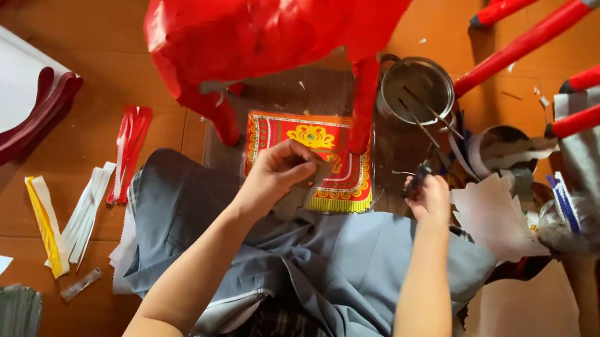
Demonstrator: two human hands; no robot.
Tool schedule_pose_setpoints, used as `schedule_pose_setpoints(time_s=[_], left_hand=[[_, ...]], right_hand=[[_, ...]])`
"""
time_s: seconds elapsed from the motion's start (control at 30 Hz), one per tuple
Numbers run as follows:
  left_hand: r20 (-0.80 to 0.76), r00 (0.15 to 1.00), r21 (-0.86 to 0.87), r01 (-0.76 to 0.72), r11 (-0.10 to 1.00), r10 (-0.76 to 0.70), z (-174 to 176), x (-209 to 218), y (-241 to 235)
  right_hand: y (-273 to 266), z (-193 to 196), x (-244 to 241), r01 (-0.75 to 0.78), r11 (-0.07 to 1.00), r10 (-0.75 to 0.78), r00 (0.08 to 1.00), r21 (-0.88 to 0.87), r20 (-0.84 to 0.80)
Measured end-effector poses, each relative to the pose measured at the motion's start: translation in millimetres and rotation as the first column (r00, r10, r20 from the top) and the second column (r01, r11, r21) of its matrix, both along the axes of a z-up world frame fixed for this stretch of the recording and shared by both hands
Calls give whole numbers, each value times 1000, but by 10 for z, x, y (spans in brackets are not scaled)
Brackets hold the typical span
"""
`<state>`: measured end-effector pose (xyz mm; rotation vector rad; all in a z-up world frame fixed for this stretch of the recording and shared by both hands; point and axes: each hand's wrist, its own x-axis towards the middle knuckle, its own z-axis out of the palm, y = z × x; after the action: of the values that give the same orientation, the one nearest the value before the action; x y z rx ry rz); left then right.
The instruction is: Assembling a decorative red paper horse by gluing components and adding paper decorations.
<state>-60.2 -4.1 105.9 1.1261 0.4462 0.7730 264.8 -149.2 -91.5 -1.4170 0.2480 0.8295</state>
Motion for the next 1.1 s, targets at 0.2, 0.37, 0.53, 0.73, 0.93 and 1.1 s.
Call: schedule_pose_setpoints(time_s=[0.2,0.37,0.53,0.73,0.93,1.1], left_hand=[[44,993,25,110,994,-111,-112,165,0],[-28,958,130,285,950,-284,-63,356,-100],[-106,893,148,450,881,-438,146,494,-199],[-344,850,284,500,818,-399,213,723,-185],[-421,804,252,548,798,-419,285,955,-183],[-369,758,191,628,755,-537,164,1254,-184]], right_hand=[[-712,1077,-946,85,895,-14,986,438,-164],[-1157,1749,-1517,-432,862,365,893,266,264],[-1190,2288,-1734,-721,661,717,527,-207,456],[-1140,2534,-1681,-654,533,831,286,-537,477],[-1141,2585,-1558,-586,546,837,350,-599,420],[-1247,2360,-1352,-494,637,771,386,-592,507]])
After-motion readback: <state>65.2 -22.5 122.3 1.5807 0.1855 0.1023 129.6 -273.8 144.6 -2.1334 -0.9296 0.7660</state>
